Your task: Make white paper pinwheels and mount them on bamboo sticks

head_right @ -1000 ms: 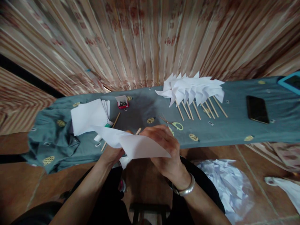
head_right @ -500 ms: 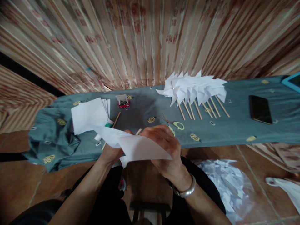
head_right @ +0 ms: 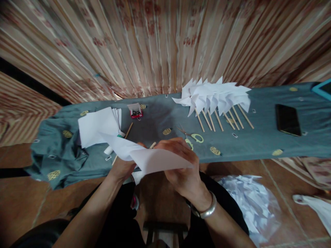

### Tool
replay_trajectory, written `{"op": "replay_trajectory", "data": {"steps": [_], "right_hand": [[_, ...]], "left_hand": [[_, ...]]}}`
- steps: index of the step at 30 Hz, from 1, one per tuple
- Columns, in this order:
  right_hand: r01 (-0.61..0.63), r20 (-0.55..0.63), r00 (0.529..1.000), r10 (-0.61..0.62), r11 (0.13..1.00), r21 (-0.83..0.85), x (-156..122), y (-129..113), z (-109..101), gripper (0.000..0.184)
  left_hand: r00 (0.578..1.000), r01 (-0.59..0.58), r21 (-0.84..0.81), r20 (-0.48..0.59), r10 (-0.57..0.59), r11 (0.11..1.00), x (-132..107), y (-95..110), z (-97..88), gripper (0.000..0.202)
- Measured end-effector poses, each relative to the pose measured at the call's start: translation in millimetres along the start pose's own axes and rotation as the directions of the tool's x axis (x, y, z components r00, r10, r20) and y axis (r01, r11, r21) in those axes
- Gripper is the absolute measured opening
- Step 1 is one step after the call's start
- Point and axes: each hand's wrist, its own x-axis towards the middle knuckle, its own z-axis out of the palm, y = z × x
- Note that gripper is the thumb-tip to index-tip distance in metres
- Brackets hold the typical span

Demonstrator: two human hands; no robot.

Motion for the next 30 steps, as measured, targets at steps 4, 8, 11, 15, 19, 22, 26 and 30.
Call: {"op": "replay_trajectory", "data": {"steps": [4, 8, 11, 15, 19, 22, 26, 30], "right_hand": [[-0.056, -0.011, 0.998, 0.056, 0.998, 0.017, 0.6, -2.0, 0.8, 0.024], [-0.195, 0.026, 0.981, 0.194, 0.977, 0.088, -0.3, -2.6, 0.3, 0.016], [-0.37, 0.027, 0.929, 0.37, 0.918, 0.14, -1.4, 1.9, 0.8, 0.008], [-0.555, 0.028, 0.821, 0.57, 0.786, 0.274, 0.6, 14.0, 7.0, 0.01], [-0.611, 0.036, 0.739, 0.673, 0.647, 0.455, 4.2, 26.6, 16.2, 0.018], [-0.645, 0.075, 0.696, 0.714, 0.577, 0.502, 5.4, 32.5, 21.3, 0.02], [-0.671, 0.126, 0.658, 0.743, 0.501, 0.546, 5.6, 36.7, 27.6, 0.024], [-0.679, 0.149, 0.619, 0.771, 0.43, 0.595, 5.4, 40.5, 35.7, 0.029]], "left_hand": [[1.0, 0.015, -0.035, 0.013, -0.014, 0.999, -1.3, 3.8, 2.5, 0.035], [1.0, 0.022, -0.021, 0.017, -0.022, 1.0, -2.6, 3.4, 3.2, 0.033], [0.997, 0.047, -0.011, 0.056, -0.046, 0.999, -1.7, -1.0, 0.7, 0.032], [0.998, -0.008, 0.037, 0.062, 0.006, 0.999, 1.7, -5.7, -2.7, 0.026], [0.997, -0.069, 0.058, 0.049, 0.066, 0.996, 5.2, -10.9, -3.1, 0.021], [0.996, -0.076, 0.06, 0.045, 0.073, 0.995, 6.0, -16.0, -3.7, 0.021], [0.996, -0.08, 0.104, 0.036, 0.077, 0.991, 4.1, -19.4, -5.6, 0.018], [0.998, -0.056, 0.132, 0.002, 0.056, 0.99, 2.5, -21.9, -7.8, 0.014]]}}
